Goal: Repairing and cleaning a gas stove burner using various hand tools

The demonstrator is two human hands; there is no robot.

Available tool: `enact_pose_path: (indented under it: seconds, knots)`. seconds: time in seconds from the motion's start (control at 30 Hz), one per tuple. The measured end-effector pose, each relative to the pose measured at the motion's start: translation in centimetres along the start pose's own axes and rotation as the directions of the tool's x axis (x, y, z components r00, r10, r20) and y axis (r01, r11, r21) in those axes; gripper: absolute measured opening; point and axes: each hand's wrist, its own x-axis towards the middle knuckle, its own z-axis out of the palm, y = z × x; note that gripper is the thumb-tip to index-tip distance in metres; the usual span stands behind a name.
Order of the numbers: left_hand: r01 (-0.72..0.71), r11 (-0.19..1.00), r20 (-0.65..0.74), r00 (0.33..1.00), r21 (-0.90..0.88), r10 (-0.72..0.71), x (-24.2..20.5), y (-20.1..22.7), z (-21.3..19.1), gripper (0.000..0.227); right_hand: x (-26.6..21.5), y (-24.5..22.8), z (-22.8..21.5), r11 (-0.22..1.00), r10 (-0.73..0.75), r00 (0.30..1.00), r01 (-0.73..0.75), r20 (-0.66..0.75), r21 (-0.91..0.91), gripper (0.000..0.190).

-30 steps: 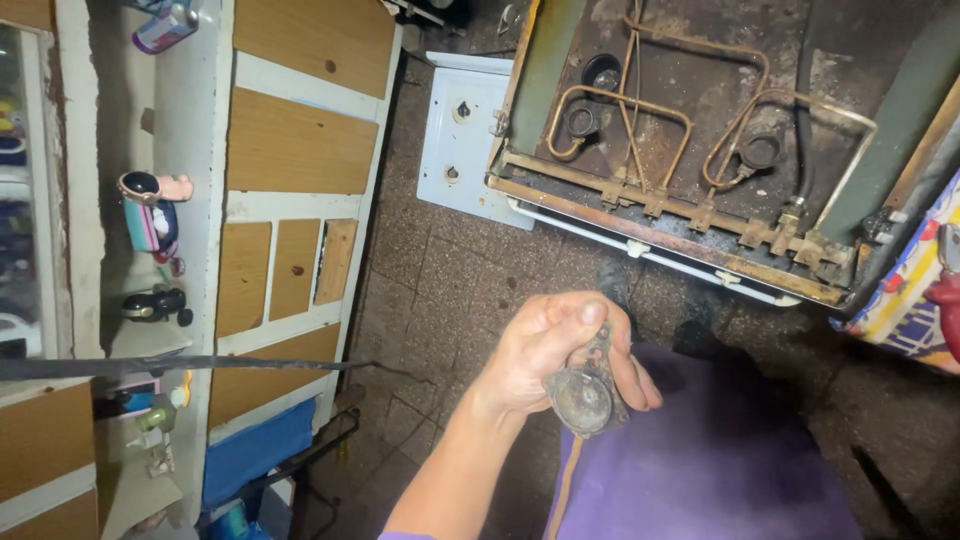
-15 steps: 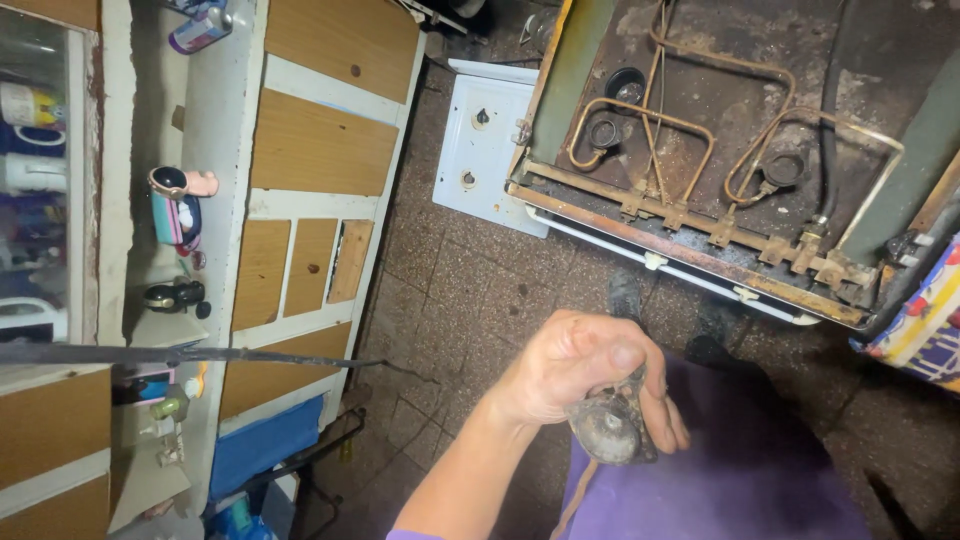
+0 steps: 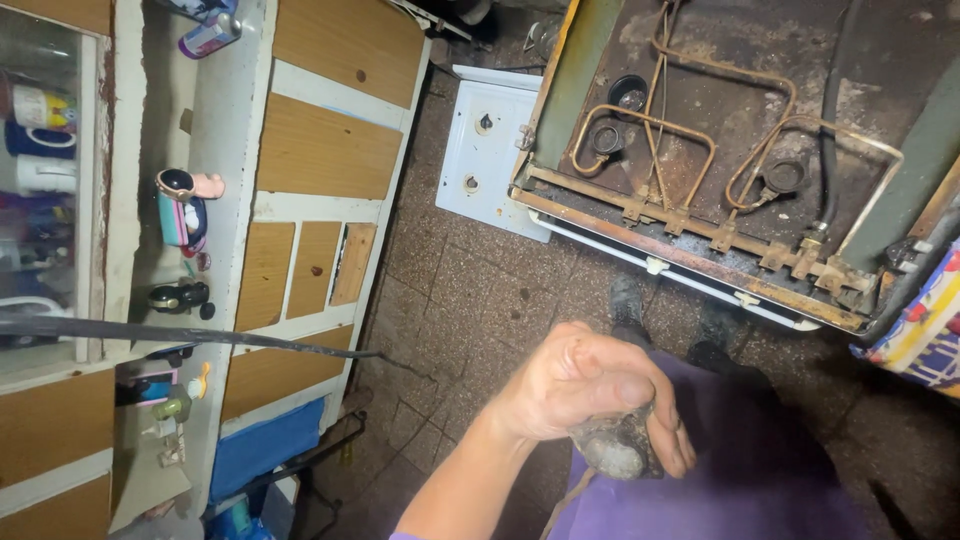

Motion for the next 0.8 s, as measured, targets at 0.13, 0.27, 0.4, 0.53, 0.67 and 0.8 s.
enact_pose_path:
  seconds: [0.13, 0.27, 0.4, 0.53, 0.67, 0.8]
  knots:
    - [0.013, 0.691, -0.013, 1.0, 0.722, -0.006, 0.3, 2.2, 2.5, 0.031, -0.1, 0.2, 0.1, 0.992, -0.093, 0.974, 0.074, -0.205, -0.099, 0.062]
    - [0.16, 0.834, -0.265, 0.964, 0.529, -0.018, 0.0, 1.6, 3.2, 0.036, 0.5, -2.5, 2.4, 0.979, -0.169, 0.914, 0.113, -0.369, -0.169, 0.057]
    - [0.176, 0.905, -0.445, 0.895, 0.388, 0.017, 1.2, 0.8, 1.3, 0.041, 5.9, -6.1, 0.5, 0.945, -0.29, 0.862, 0.19, -0.416, -0.265, 0.054]
    - [0.081, 0.913, -0.57, 0.802, 0.399, 0.178, 1.4, -1.2, -2.9, 0.036, 16.2, -19.6, 11.4, 0.874, 0.081, 0.33, -0.477, -0.94, -0.092, 0.021]
    - [0.087, 0.954, -0.6, 0.793, 0.288, 0.108, 1.9, -1.9, -3.9, 0.035, 21.3, -24.1, 17.4, 0.889, 0.152, 0.685, -0.409, -0.712, -0.204, 0.039]
    - [0.068, 0.978, -0.564, 0.824, 0.196, 0.056, 2.4, -1.7, -3.9, 0.036, 25.8, -25.2, 20.2, 0.849, 0.373, 0.759, -0.511, -0.533, -0.134, 0.036]
